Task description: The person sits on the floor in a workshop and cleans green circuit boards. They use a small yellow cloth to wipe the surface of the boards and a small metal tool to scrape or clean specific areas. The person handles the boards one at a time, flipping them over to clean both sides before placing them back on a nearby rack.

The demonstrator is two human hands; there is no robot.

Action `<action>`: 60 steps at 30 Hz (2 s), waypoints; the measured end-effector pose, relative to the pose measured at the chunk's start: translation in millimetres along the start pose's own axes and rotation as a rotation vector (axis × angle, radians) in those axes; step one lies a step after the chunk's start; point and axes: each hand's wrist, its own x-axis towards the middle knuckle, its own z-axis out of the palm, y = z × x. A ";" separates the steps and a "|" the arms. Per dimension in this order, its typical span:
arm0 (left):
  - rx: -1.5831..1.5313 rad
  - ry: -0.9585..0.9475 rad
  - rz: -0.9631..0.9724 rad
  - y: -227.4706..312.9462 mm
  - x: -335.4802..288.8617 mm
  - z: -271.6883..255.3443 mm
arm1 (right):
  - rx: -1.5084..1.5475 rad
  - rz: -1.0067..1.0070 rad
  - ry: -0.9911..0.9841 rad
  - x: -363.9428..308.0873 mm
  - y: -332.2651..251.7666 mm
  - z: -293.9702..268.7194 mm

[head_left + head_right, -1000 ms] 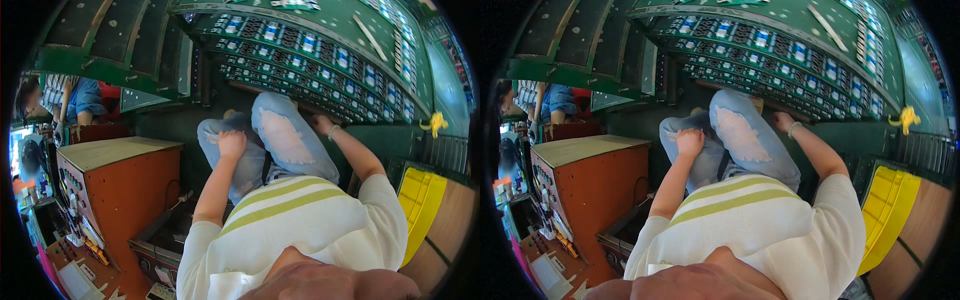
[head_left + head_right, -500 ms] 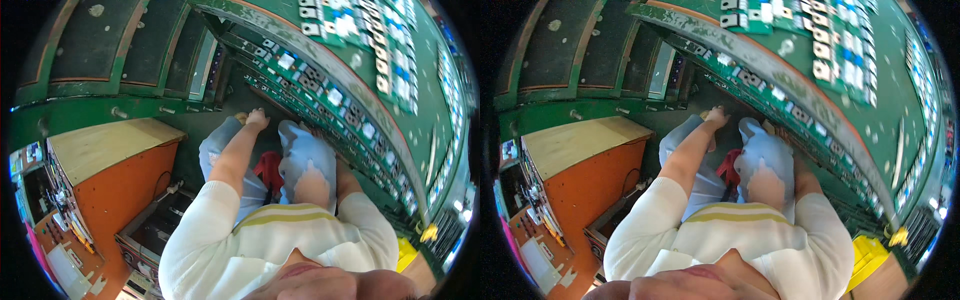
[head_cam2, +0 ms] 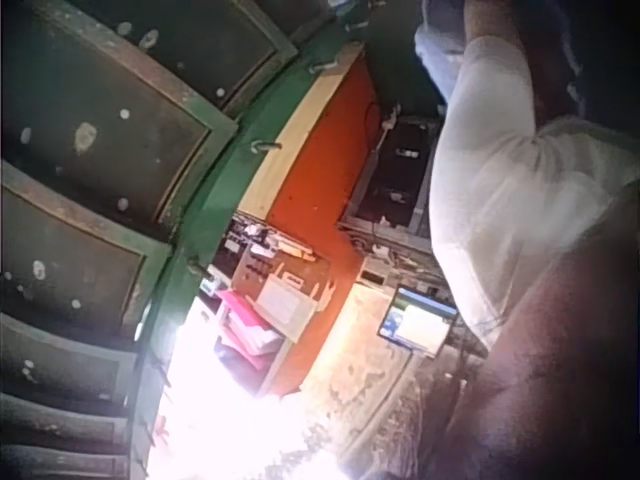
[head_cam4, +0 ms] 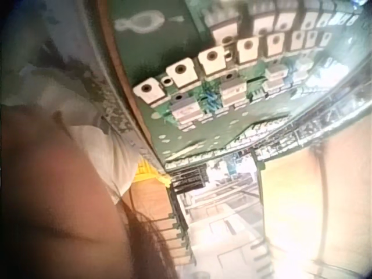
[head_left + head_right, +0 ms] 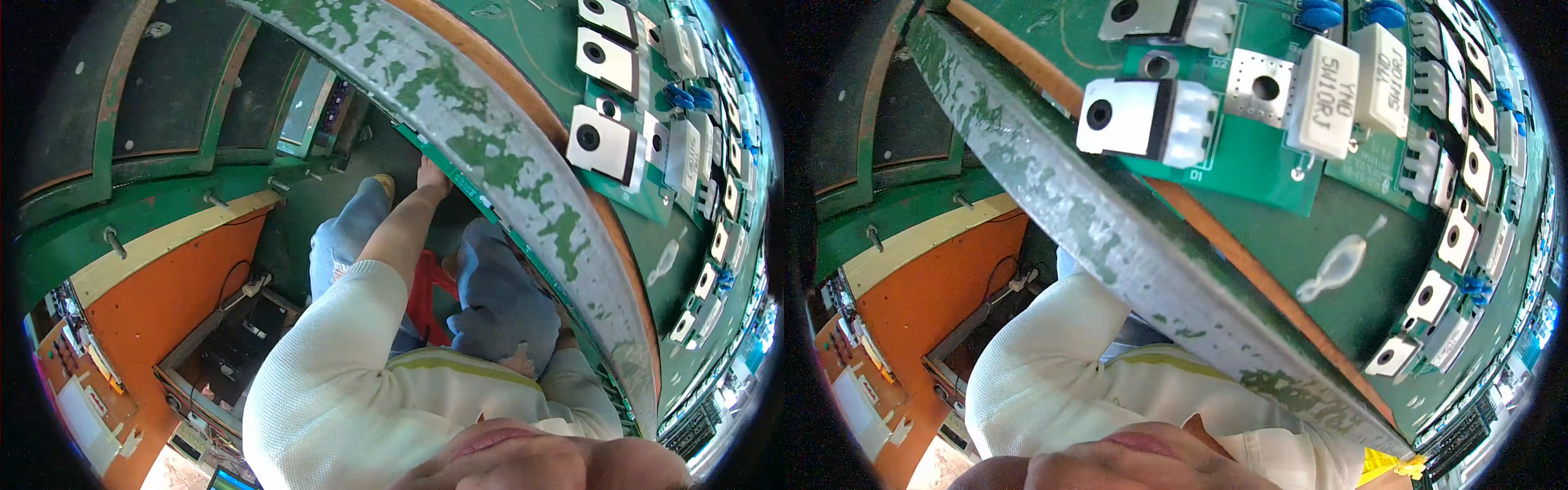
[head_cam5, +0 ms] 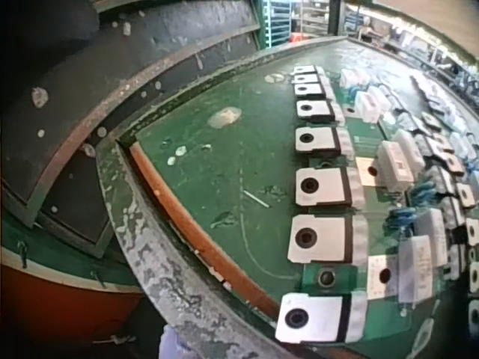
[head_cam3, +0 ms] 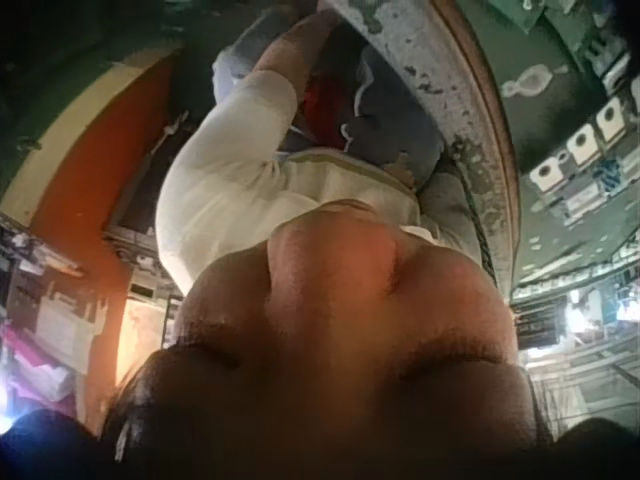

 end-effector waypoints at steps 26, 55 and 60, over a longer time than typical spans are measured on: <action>-1.219 0.301 -0.369 -69.2 78.2 70.1 | -0.025 -0.071 -0.028 -14.3 0.7 -7.5; -0.983 0.292 -0.385 -78.1 -170.8 -137.1 | -0.221 -0.054 -0.077 79.9 -3.6 67.4; -1.178 0.381 -0.240 -70.5 -250.0 -184.8 | -0.112 -0.185 0.188 81.5 23.9 110.7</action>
